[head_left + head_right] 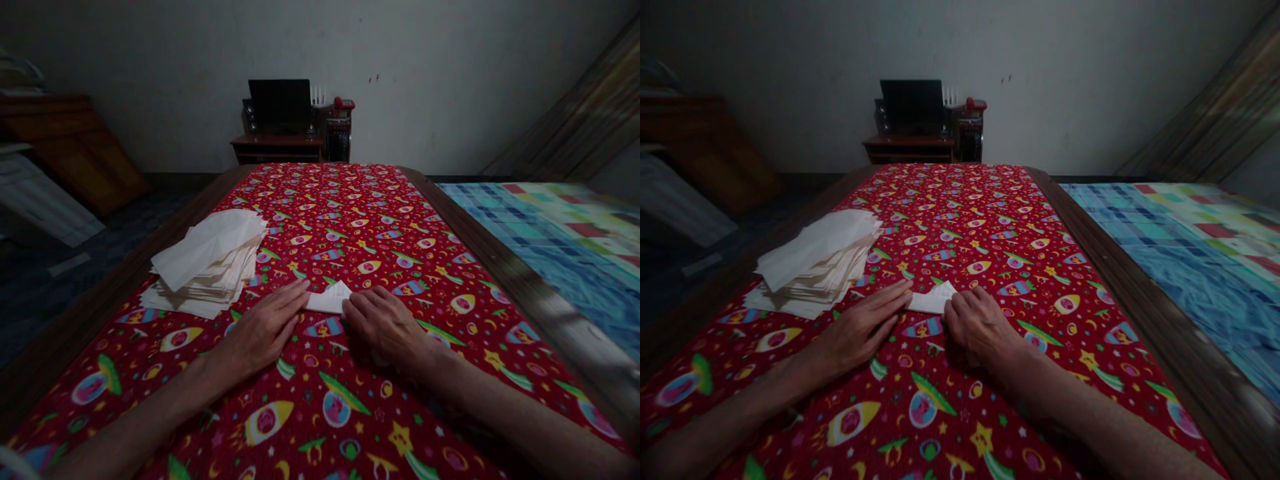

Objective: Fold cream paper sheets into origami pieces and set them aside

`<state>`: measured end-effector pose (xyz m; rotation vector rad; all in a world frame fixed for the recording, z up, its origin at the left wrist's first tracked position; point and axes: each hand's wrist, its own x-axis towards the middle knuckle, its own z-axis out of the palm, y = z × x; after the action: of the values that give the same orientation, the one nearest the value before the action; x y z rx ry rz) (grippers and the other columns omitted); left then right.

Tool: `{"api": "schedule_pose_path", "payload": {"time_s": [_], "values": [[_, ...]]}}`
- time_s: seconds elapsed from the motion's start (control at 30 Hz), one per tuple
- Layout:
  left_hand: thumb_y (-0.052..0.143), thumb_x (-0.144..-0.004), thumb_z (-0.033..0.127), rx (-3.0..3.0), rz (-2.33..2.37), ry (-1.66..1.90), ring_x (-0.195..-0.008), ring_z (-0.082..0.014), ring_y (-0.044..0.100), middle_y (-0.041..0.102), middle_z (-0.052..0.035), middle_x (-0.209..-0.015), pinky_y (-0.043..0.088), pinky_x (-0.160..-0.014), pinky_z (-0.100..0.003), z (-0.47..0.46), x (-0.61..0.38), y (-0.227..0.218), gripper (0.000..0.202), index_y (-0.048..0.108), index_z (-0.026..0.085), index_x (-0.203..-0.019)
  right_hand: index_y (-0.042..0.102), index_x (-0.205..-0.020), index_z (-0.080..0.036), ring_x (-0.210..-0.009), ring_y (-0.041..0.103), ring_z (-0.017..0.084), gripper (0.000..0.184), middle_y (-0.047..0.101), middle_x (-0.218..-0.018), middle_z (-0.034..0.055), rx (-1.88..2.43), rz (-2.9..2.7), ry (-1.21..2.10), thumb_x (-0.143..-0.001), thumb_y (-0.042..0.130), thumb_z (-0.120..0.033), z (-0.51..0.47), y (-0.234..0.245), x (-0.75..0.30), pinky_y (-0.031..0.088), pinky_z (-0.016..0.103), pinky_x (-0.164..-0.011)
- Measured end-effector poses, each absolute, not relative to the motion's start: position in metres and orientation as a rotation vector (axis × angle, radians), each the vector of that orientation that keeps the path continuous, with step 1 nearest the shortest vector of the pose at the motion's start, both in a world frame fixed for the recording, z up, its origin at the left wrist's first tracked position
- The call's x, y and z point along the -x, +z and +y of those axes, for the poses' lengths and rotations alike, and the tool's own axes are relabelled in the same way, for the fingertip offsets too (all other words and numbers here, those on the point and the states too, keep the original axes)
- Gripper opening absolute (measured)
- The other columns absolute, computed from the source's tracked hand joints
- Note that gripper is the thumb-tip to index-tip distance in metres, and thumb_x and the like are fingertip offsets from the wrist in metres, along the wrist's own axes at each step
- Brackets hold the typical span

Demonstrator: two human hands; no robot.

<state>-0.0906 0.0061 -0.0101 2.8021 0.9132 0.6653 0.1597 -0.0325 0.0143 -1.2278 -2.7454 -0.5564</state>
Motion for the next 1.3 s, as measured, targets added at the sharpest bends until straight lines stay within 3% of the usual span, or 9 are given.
{"api": "schedule_pose_path", "payload": {"time_s": [0.17,0.37,0.53,0.63,0.7,0.77,0.87,1.13,1.3], "values": [[0.038,-0.093,0.013,-2.755,0.963,0.686,-0.136,-0.0185,0.034,0.039,-0.0082,-0.146,0.034,-0.113,-0.040,0.008,0.093,-0.011,0.045,0.041,0.016,-0.138,0.057,-0.096,-0.012,-0.077,0.054,0.019,0.012,0.062,-0.085,0.0079,1.243,-2.739,-0.445,-0.087,0.049,-0.010,-0.033,0.016,-0.163,0.038,0.033,-0.071],[0.037,-0.093,0.017,-2.647,1.022,0.844,-0.130,-0.0200,0.042,0.047,-0.0113,-0.140,0.039,-0.109,-0.040,0.009,0.089,-0.010,0.042,0.046,0.015,-0.134,0.051,-0.118,-0.010,-0.079,0.057,0.020,0.029,0.064,-0.091,0.0092,1.380,-2.731,-0.531,-0.089,0.046,-0.009,-0.034,0.016,-0.155,0.039,0.032,-0.068],[0.039,-0.092,0.025,-2.481,1.194,0.875,-0.131,-0.0240,0.042,0.043,-0.0142,-0.142,0.038,-0.108,-0.044,0.009,0.085,-0.012,0.048,0.039,0.013,-0.138,0.057,-0.093,-0.016,-0.069,0.054,0.017,0.009,0.063,-0.080,0.0051,1.522,-2.645,-0.436,-0.088,0.051,-0.013,-0.030,0.022,-0.153,0.033,0.029,-0.058],[0.042,-0.092,0.033,-2.319,1.170,0.904,-0.123,-0.0241,0.050,0.047,-0.0147,-0.138,0.047,-0.099,-0.041,0.002,0.076,-0.006,0.050,0.038,0.014,-0.138,0.058,-0.086,-0.017,-0.064,0.051,0.016,0.008,0.062,-0.073,0.0034,1.467,-2.524,-0.526,-0.087,0.051,-0.012,-0.029,0.023,-0.158,0.029,0.029,-0.056],[0.041,-0.092,0.036,-2.230,1.084,0.872,-0.112,-0.0215,0.058,0.055,-0.0131,-0.129,0.053,-0.089,-0.035,-0.004,0.067,0.001,0.045,0.044,0.015,-0.131,0.057,-0.084,-0.017,-0.063,0.050,0.015,0.008,0.061,-0.072,0.0026,1.382,-2.467,-0.588,-0.088,0.051,-0.014,-0.030,0.023,-0.159,0.028,0.029,-0.056],[0.041,-0.091,0.039,-2.200,1.100,0.772,-0.099,-0.0212,0.063,0.065,-0.0114,-0.109,0.055,-0.079,-0.032,-0.010,0.055,0.008,0.035,0.055,0.014,-0.111,0.057,-0.085,-0.016,-0.064,0.049,0.015,0.007,0.061,-0.072,0.0022,1.300,-2.440,-0.614,-0.088,0.051,-0.014,-0.032,0.022,-0.158,0.030,0.029,-0.058],[0.040,-0.090,0.042,-2.173,1.283,0.601,-0.077,-0.0225,0.065,0.067,-0.0101,-0.082,0.053,-0.066,-0.034,-0.014,0.039,0.012,0.032,0.056,0.015,-0.084,0.057,-0.086,-0.015,-0.065,0.049,0.015,0.010,0.060,-0.072,0.0023,1.229,-2.410,-0.576,-0.090,0.048,-0.015,-0.035,0.021,-0.154,0.031,0.029,-0.059],[0.048,-0.083,0.021,-2.271,1.484,0.720,-0.069,-0.0215,0.063,0.065,-0.0077,-0.071,0.045,-0.060,-0.031,-0.004,0.018,0.010,0.012,0.054,0.017,-0.074,0.054,-0.078,-0.017,-0.059,0.046,0.012,0.023,0.057,-0.065,0.0009,1.202,-2.340,-0.386,-0.095,0.038,-0.019,-0.036,0.011,-0.147,0.030,0.026,-0.056],[0.046,-0.082,0.017,-2.284,1.449,0.778,-0.061,-0.0184,0.061,0.063,-0.0052,-0.065,0.042,-0.055,-0.027,0.000,0.014,0.014,0.015,0.054,0.017,-0.069,0.057,-0.078,-0.018,-0.056,0.048,0.012,0.020,0.058,-0.062,0.0002,1.335,-2.224,-0.522,-0.092,0.043,-0.022,-0.032,0.016,-0.146,0.025,0.028,-0.054]]}}
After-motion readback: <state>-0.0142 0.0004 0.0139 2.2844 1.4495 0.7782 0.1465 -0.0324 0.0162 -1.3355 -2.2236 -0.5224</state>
